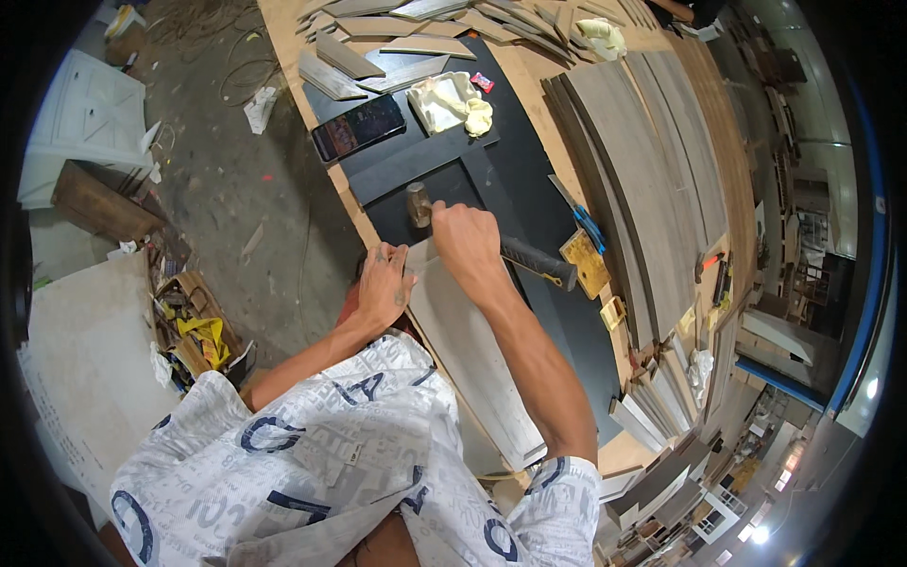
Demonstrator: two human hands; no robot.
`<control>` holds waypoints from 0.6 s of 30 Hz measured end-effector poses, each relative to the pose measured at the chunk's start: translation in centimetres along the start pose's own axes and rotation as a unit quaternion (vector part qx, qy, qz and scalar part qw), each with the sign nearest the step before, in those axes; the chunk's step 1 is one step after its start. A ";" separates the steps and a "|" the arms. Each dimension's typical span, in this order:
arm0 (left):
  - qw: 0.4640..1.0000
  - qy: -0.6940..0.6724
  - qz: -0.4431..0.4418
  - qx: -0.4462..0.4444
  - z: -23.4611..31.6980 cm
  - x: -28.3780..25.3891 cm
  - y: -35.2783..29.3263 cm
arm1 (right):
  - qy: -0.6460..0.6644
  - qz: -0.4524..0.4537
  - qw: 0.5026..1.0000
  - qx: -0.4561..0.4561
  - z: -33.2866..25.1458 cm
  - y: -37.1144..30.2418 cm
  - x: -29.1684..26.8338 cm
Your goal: Assembling wooden furniture panels using a hammer and a nail gun.
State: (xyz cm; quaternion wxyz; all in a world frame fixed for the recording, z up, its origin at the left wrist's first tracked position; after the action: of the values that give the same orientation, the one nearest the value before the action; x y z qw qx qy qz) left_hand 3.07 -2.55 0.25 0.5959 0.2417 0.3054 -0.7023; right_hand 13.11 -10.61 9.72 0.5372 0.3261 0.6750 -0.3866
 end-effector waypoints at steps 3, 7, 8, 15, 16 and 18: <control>1.000 0.010 0.011 0.001 -0.2 -0.2 -0.1 | -0.020 -0.031 0.999 -0.015 -0.6 0.5 1.2; 0.999 -0.025 0.033 -0.001 -1.0 0.2 -0.1 | -0.034 -0.065 0.996 -0.043 -1.5 0.3 2.1; 0.999 -0.026 0.034 -0.003 -1.1 0.0 -0.1 | -0.019 -0.041 0.999 -0.020 -1.4 0.3 1.6; 0.998 -0.052 0.039 -0.010 -2.1 0.3 -0.4 | -0.044 -0.049 0.998 -0.019 -2.7 0.3 2.0; 0.997 -0.059 0.040 -0.005 -1.9 0.3 -0.4 | -0.051 -0.072 0.995 -0.037 -2.8 0.0 2.2; 0.999 -0.042 0.025 0.006 -1.2 0.2 -0.2 | -0.058 -0.093 0.993 -0.044 -2.6 -0.4 2.5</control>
State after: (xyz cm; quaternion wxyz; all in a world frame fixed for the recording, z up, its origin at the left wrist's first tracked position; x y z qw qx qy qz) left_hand 2.79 -1.78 -0.68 0.6244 0.2227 0.2696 -0.6985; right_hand 11.00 -8.46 7.70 0.5512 0.2153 0.6862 -0.4230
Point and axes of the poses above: each hand's wrist, its own y-axis towards the middle knuckle, its own x-axis out of the palm, z = x × y, the point moved 10 cm from there along y, towards the middle knuckle, and after that the axes turned 1 degree about x, right-handed, at the moved point
